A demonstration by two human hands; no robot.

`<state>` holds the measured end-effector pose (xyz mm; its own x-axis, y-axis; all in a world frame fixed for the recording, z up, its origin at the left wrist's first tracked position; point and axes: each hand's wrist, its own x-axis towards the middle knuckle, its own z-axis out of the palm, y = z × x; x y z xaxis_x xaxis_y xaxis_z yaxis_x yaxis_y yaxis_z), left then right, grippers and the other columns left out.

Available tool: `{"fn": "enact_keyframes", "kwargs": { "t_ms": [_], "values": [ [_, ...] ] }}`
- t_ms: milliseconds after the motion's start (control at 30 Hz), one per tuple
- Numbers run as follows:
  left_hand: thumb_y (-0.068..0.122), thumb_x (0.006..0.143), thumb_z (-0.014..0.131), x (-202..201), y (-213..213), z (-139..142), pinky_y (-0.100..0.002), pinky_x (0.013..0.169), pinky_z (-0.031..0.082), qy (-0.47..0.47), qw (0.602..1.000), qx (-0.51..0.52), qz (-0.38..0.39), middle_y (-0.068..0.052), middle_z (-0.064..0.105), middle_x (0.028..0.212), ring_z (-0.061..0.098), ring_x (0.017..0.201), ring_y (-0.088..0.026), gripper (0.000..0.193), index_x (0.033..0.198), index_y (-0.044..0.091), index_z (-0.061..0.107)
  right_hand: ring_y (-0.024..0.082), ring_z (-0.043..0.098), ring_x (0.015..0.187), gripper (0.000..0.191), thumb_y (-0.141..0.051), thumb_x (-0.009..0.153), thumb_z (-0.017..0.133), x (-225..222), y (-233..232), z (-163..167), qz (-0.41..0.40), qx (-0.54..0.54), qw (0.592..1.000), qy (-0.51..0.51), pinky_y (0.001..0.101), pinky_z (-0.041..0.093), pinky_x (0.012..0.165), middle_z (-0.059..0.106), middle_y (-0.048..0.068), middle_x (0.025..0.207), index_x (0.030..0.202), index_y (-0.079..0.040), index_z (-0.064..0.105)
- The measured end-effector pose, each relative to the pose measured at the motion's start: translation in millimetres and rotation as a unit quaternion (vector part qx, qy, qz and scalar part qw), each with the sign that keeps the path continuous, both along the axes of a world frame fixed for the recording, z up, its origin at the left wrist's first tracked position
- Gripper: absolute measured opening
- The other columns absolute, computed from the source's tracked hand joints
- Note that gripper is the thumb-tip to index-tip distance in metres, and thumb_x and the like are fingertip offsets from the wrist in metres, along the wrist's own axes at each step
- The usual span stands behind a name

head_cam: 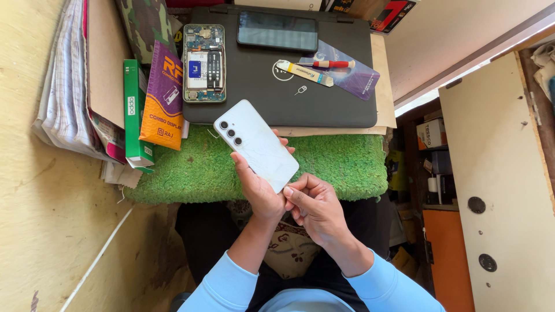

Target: The person pries open the back cover of a white smartphone using a plastic card, working the card around the edge to loosen the cover. They remove the back cover, set it aside, and then use a red-handled screwdriver to unscrew and work on the exposed internal components of the phone.

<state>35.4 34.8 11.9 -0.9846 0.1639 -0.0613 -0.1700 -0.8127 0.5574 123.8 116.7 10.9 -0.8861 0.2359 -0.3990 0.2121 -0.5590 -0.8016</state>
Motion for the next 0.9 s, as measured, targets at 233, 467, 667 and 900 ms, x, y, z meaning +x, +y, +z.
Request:
{"fn": "enact_keyframes", "kwargs": {
  "t_ms": [233,467,667,900],
  "values": [
    [0.059,0.108,0.025,0,2,-1,-0.045,0.095,0.056,0.000,1.000,-0.022,0.014,-0.018,0.058,0.130,0.062,0.109,-0.027,0.072,0.146,0.000,0.041,0.007,0.057,0.052,0.011,-0.010,0.094,0.073,1,-1,6,-0.001,-0.003,1.000,0.000,0.0200,0.042,0.045,0.068,0.006,0.071,0.090,-0.002,0.065],
    [0.056,0.106,0.032,-3,2,0,-0.046,0.097,0.055,-0.007,0.999,0.037,0.001,-0.016,0.058,0.125,0.061,0.110,-0.026,0.073,0.151,0.000,0.040,0.010,0.064,0.059,0.013,-0.013,0.096,0.068,-2,17,18,0.056,-0.071,0.995,-0.043,0.0223,0.052,0.053,0.068,0.006,0.076,0.095,-0.001,0.065],
    [0.053,0.104,0.032,-7,5,-3,-0.046,0.091,0.054,0.001,0.998,0.060,0.003,-0.014,0.060,0.119,0.062,0.103,-0.024,0.074,0.150,-0.003,0.044,0.007,0.059,0.052,0.015,-0.014,0.095,0.071,-3,18,9,0.046,0.010,0.998,-0.032,0.0201,0.045,0.045,0.067,0.004,0.069,0.089,-0.002,0.065],
    [0.055,0.103,0.030,-7,7,-6,-0.045,0.089,0.054,-0.010,0.999,0.043,0.017,-0.013,0.059,0.115,0.061,0.100,-0.023,0.074,0.148,-0.002,0.045,0.002,0.052,0.046,0.014,-0.011,0.092,0.074,-2,11,-2,0.010,0.012,0.999,-0.028,0.0163,0.036,0.040,0.064,0.002,0.065,0.085,-0.005,0.064]
  ]
}}
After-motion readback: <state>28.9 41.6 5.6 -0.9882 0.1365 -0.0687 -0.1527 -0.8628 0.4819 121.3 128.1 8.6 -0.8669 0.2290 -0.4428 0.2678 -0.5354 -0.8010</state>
